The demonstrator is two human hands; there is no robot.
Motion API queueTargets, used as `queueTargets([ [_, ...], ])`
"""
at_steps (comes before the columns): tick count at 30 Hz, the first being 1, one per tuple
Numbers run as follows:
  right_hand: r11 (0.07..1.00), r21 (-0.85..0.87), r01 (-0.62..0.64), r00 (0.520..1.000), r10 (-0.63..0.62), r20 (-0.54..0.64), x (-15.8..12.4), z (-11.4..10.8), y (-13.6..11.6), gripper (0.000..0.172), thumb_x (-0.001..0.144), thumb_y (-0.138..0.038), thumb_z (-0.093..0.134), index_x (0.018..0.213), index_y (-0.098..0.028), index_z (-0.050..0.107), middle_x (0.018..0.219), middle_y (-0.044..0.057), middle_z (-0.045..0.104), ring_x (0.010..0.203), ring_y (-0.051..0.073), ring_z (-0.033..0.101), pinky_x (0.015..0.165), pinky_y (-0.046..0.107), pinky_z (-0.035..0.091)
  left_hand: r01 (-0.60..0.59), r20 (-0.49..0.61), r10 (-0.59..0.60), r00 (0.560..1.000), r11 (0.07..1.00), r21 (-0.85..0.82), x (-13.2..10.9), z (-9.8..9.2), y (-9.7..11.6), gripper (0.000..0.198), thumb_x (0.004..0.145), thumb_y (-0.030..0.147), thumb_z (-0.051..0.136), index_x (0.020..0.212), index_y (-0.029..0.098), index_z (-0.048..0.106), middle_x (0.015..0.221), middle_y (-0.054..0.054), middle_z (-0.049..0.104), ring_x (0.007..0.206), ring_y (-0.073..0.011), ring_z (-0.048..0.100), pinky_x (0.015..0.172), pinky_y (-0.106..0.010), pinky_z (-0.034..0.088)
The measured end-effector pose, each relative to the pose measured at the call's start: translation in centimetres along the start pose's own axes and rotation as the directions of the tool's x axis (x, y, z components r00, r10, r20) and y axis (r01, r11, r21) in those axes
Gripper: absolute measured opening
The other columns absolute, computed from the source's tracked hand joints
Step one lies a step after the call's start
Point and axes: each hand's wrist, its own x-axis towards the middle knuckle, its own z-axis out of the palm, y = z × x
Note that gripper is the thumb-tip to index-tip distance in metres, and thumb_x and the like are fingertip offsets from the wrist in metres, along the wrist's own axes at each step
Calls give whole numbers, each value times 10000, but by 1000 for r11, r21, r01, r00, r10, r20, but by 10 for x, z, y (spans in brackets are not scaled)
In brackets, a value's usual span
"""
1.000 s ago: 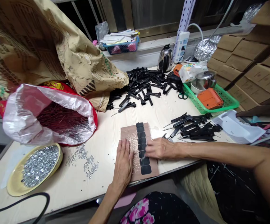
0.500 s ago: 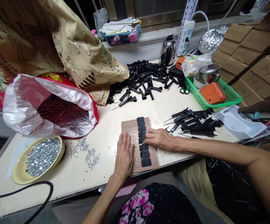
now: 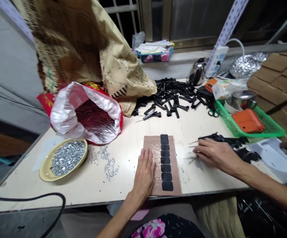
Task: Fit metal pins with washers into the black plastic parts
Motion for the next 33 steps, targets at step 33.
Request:
queueTargets([
  [33,961,-29,274,891,-265,-370,228,72,-56,248,958,-189,392,1077,-183,609,912,59,604,835,162,512,725,262,382,469,-312,-378,872,827,308,97,-103,-163,295,891,176,381,958,132,665,916,-127,628,889,-263,505,771,-373,409],
])
